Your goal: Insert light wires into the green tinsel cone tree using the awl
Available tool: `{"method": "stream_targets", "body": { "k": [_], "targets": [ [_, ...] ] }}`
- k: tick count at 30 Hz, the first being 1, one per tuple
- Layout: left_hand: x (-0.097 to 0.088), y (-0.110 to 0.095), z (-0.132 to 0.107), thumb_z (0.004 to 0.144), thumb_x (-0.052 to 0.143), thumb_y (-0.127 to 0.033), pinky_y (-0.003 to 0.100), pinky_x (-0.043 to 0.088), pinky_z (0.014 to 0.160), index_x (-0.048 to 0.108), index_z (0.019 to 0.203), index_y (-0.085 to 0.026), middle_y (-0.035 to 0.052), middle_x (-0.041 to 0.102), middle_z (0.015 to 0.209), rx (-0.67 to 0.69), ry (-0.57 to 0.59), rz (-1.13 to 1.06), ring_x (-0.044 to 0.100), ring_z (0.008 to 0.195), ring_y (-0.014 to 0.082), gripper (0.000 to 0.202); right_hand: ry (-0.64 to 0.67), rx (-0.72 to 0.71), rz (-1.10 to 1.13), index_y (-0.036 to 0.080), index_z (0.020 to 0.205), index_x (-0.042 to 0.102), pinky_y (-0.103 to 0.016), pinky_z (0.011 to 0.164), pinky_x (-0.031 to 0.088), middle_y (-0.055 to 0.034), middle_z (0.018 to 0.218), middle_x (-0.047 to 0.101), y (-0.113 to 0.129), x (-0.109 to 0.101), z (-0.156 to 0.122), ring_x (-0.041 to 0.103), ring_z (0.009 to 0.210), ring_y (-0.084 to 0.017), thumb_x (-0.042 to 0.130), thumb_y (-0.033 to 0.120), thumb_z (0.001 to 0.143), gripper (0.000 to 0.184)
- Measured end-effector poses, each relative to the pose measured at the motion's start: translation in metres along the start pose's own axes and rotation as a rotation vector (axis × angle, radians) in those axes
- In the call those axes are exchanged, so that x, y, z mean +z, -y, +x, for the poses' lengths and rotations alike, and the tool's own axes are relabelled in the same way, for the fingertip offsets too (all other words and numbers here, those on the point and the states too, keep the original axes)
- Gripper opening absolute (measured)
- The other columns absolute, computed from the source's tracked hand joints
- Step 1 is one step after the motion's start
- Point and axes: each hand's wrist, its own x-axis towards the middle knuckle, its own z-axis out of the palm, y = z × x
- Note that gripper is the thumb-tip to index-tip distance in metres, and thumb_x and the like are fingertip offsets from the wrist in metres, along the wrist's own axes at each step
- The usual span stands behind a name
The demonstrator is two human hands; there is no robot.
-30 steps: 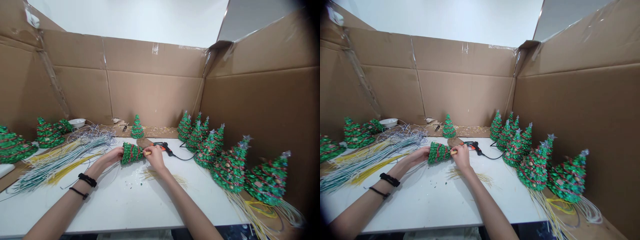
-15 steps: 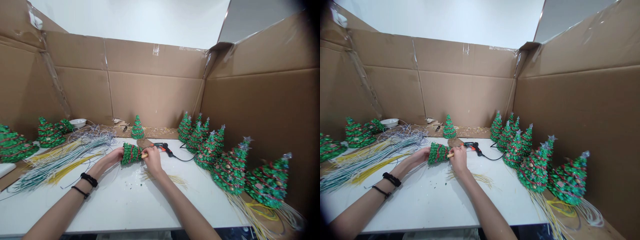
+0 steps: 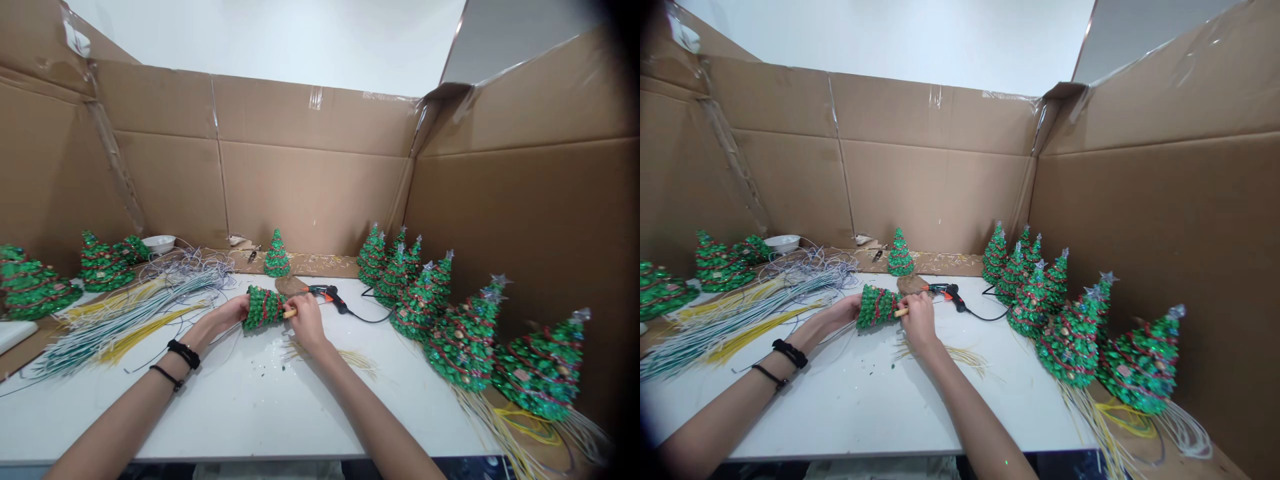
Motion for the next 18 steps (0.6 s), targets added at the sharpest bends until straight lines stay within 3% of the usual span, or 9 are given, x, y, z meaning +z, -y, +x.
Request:
{"method": "stream_targets", "body": {
  "k": [3, 10, 18],
  "targets": [
    [0.003, -0.004, -0.003, 0.048, 0.048, 0.003, 0.019, 0.034, 0.046, 0.060, 0.064, -0.011, -0.0015, 0.060, 0.058, -0.005, -0.056, 0.022, 0.048, 0.049, 0.0081, 0.025, 0.004, -0.018, 0.006, 0.019, 0.074, 0.065, -0.031, 0.070, 0.034, -0.0047, 0.074, 0.067, 0.000, 0.001, -0.002, 0.048, 0.078, -0.022, 0.056, 0.016, 0.084, 0.014],
    [0.011, -0.008, -0.008, 0.048, 0.049, 0.002, 0.020, 0.038, 0.048, 0.059, 0.057, -0.012, -0.0023, 0.057, 0.052, -0.030, -0.054, 0.030, 0.049, 0.048, 0.0098, 0.020, -0.001, -0.011, 0.032, 0.019, 0.076, 0.065, -0.031, 0.070, 0.034, -0.0047, 0.076, 0.067, 0.000, 0.002, -0.005, 0.048, 0.078, -0.022, 0.054, 0.019, 0.086, 0.015],
    [0.003, -0.003, -0.002, 0.051, 0.049, 0.003, 0.019, 0.040, 0.050, 0.061, 0.059, -0.012, -0.0006, 0.060, 0.053, -0.005, -0.076, 0.021, 0.052, 0.051, 0.0101, 0.020, -0.018, 0.039, 0.056, 0.020, 0.075, 0.065, -0.031, 0.071, 0.035, -0.0040, 0.076, 0.068, -0.001, 0.005, -0.004, 0.049, 0.080, -0.021, 0.052, 0.017, 0.086, 0.017]
  ]
}}
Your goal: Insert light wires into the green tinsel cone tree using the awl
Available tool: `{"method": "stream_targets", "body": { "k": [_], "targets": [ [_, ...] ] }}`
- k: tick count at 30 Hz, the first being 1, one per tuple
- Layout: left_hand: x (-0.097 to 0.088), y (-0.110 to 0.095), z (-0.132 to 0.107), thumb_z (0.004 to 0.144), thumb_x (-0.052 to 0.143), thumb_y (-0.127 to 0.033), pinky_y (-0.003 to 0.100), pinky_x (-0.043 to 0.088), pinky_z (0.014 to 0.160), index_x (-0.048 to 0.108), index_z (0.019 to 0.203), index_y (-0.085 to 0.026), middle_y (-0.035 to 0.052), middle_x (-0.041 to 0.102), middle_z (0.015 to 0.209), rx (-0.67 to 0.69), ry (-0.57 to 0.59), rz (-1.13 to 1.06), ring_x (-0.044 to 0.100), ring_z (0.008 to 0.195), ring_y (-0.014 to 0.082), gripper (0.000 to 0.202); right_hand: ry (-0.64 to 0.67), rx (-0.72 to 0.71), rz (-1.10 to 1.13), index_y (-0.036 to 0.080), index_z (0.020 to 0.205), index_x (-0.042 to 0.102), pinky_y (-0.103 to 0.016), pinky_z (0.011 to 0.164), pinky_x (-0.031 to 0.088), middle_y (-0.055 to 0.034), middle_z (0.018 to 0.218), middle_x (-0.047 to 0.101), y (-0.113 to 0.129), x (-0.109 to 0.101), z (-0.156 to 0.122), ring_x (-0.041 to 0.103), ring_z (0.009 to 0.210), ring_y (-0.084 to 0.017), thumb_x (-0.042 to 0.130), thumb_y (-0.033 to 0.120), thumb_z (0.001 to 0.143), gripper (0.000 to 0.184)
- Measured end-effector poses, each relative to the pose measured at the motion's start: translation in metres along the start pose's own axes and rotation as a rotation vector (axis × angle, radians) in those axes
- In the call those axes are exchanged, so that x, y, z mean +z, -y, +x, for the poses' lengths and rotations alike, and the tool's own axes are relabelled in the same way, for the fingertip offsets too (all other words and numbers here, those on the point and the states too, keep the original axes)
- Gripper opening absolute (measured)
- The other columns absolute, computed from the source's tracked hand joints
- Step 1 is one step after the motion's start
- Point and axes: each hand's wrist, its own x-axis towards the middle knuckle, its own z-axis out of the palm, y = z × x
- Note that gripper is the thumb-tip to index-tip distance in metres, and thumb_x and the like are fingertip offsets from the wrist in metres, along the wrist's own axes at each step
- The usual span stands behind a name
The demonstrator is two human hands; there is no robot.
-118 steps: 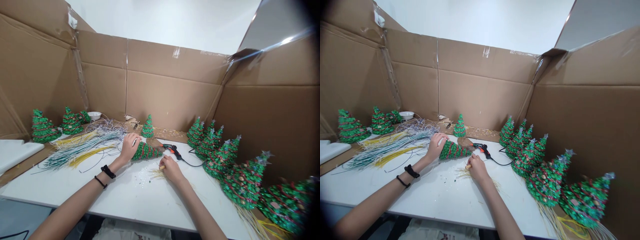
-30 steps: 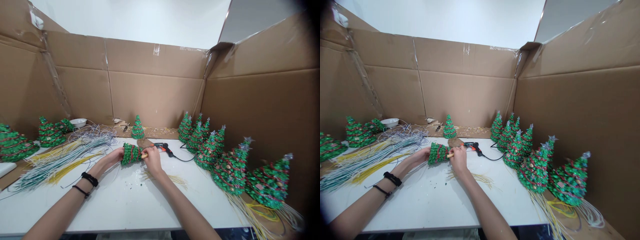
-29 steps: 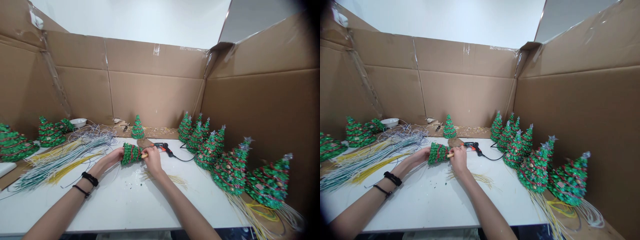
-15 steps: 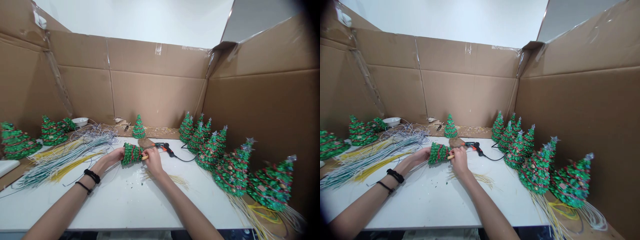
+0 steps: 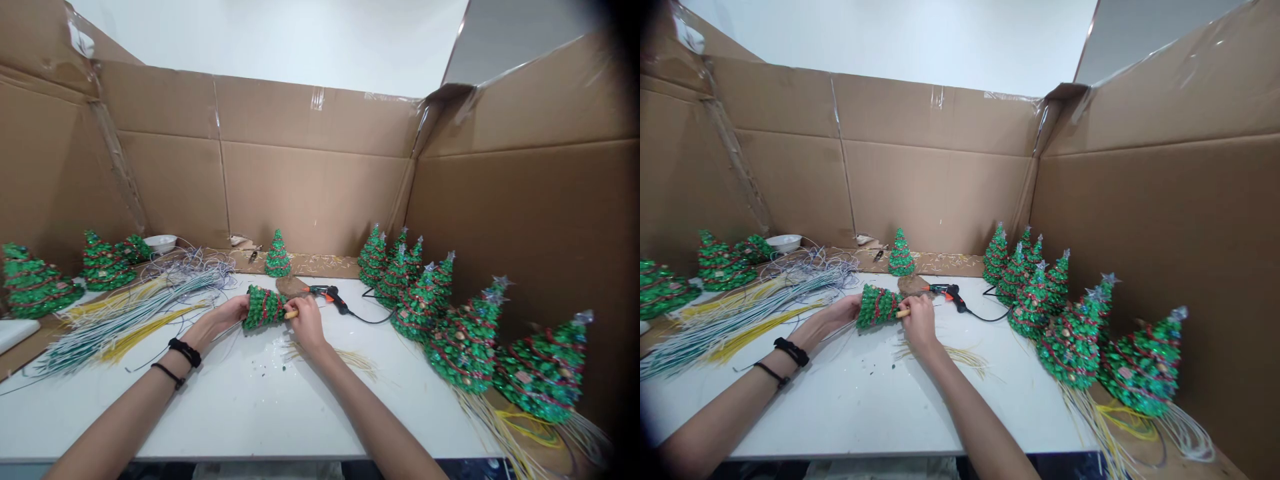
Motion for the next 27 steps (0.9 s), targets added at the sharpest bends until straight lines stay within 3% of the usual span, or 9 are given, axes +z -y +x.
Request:
{"method": "stream_targets", "body": {
  "k": [14, 19, 27],
  "targets": [
    [-0.009, 0.008, 0.009, 0.050, 0.047, 0.003, 0.021, 0.038, 0.047, 0.058, 0.056, -0.011, 0.0001, 0.059, 0.052, -0.023, 0.011, -0.031, 0.050, 0.047, 0.0102, 0.019, -0.023, 0.002, 0.014, 0.019, 0.075, 0.062, -0.031, 0.073, 0.036, -0.0051, 0.078, 0.066, -0.001, 0.007, -0.003, 0.050, 0.081, -0.021, 0.050, 0.020, 0.088, 0.018],
    [-0.010, 0.007, 0.009, 0.051, 0.047, 0.004, 0.020, 0.037, 0.046, 0.056, 0.055, -0.012, -0.0015, 0.056, 0.050, -0.017, 0.019, -0.035, 0.046, 0.044, 0.0080, 0.019, 0.051, 0.017, 0.056, 0.020, 0.078, 0.055, -0.028, 0.068, 0.036, -0.0037, 0.079, 0.064, -0.001, 0.003, -0.003, 0.053, 0.076, -0.019, 0.043, 0.020, 0.089, 0.016],
    [-0.005, 0.002, -0.002, 0.063, 0.053, 0.000, 0.022, 0.047, 0.055, 0.066, 0.081, -0.010, 0.0048, 0.067, 0.067, -0.079, 0.089, -0.127, 0.059, 0.054, 0.0134, 0.024, 0.183, -0.027, 0.066, 0.022, 0.081, 0.046, -0.024, 0.062, 0.035, -0.0013, 0.077, 0.058, 0.001, -0.016, -0.004, 0.053, 0.071, -0.017, 0.041, 0.015, 0.081, 0.009]
  ]
}}
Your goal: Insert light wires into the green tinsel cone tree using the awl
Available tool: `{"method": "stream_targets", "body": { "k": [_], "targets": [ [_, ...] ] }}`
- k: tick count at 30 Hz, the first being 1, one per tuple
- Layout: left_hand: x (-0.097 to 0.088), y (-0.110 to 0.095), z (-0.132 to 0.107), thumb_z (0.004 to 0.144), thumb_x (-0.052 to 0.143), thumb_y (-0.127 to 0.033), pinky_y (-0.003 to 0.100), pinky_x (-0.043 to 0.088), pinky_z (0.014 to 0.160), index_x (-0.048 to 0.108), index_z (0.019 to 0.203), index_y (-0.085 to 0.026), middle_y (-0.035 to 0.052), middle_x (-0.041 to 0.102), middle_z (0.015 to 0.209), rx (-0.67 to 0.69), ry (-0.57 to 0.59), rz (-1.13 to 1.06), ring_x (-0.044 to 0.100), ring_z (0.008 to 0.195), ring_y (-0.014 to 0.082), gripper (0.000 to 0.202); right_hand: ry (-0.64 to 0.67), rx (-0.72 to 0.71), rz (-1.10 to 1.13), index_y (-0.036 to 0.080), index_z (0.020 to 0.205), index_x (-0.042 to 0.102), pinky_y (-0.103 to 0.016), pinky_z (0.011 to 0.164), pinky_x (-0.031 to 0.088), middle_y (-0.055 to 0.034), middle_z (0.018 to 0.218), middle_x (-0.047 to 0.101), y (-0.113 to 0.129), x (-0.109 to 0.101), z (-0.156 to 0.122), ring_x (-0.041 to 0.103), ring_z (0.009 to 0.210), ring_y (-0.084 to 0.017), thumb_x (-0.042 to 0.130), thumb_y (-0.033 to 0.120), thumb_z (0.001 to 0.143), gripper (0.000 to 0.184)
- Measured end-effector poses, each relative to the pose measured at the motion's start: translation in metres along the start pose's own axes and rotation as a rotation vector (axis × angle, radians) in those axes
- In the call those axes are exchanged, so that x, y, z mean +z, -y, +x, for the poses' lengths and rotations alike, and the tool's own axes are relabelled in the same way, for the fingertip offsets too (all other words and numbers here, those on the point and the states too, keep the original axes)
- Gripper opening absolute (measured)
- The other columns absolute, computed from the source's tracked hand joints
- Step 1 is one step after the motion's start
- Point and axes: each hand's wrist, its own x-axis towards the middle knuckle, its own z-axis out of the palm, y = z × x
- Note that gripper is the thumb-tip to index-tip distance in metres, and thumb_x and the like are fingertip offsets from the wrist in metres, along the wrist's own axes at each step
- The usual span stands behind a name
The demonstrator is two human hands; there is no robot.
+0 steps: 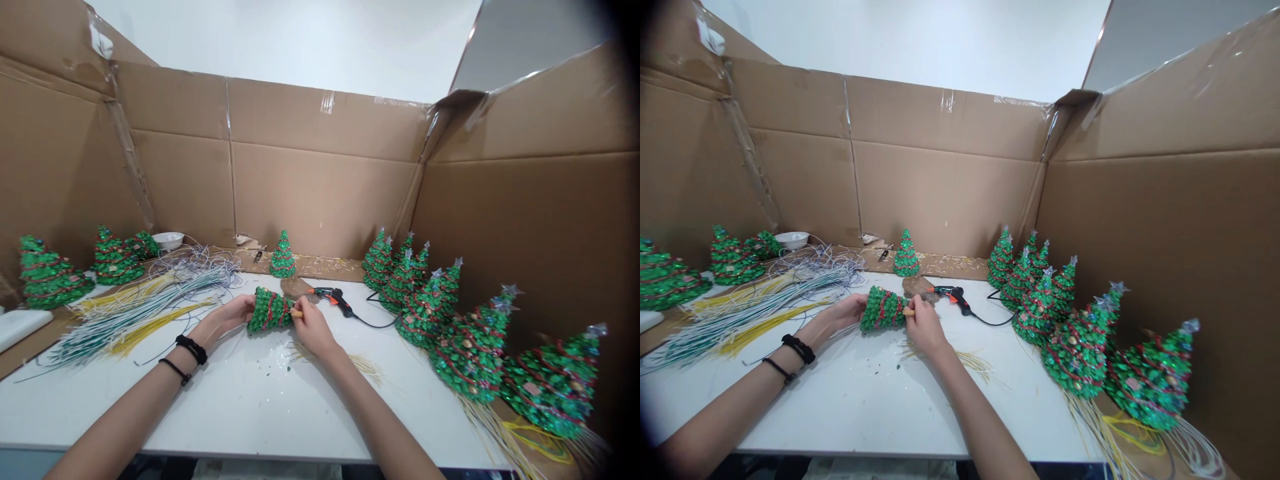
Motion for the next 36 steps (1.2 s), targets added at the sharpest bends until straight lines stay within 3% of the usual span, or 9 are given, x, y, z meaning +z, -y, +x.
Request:
{"method": "stream_targets", "body": {
  "k": [8, 16, 27, 36],
  "targets": [
    [-0.001, 0.002, -0.002, 0.070, 0.050, -0.005, 0.028, 0.050, 0.055, 0.064, 0.082, -0.008, 0.0064, 0.067, 0.062, -0.133, -0.042, -0.114, 0.062, 0.051, 0.0175, 0.018, 0.047, -0.040, -0.048, 0.022, 0.076, 0.048, -0.022, 0.060, 0.031, -0.0003, 0.074, 0.058, 0.012, -0.014, 0.000, 0.051, 0.068, -0.016, 0.040, 0.009, 0.074, 0.015],
    [0.005, 0.008, 0.000, 0.073, 0.053, -0.004, 0.027, 0.051, 0.061, 0.064, 0.085, -0.008, 0.0048, 0.068, 0.065, -0.078, 0.000, -0.155, 0.062, 0.054, 0.0156, 0.017, 0.113, -0.115, -0.074, 0.022, 0.077, 0.050, -0.022, 0.056, 0.028, 0.0006, 0.068, 0.057, 0.013, -0.020, 0.001, 0.049, 0.060, -0.015, 0.039, 0.007, 0.073, 0.018],
    [0.024, 0.012, -0.004, 0.080, 0.053, -0.008, 0.026, 0.050, 0.058, 0.064, 0.090, -0.009, 0.0044, 0.069, 0.072, -0.079, -0.004, -0.187, 0.061, 0.057, 0.0145, 0.015, 0.224, -0.135, -0.099, 0.022, 0.077, 0.055, -0.022, 0.055, 0.027, 0.0013, 0.064, 0.056, 0.012, -0.024, 0.013, 0.049, 0.060, -0.015, 0.040, 0.006, 0.072, 0.022],
    [0.023, 0.012, -0.002, 0.080, 0.062, -0.013, 0.026, 0.049, 0.052, 0.067, 0.084, -0.008, 0.0059, 0.068, 0.067, -0.013, 0.049, -0.095, 0.058, 0.050, 0.0130, 0.008, 0.120, -0.066, 0.056, 0.021, 0.079, 0.055, -0.022, 0.056, 0.033, 0.0015, 0.068, 0.058, 0.003, -0.015, 0.009, 0.051, 0.062, -0.015, 0.041, 0.019, 0.081, 0.014]
  ]
}}
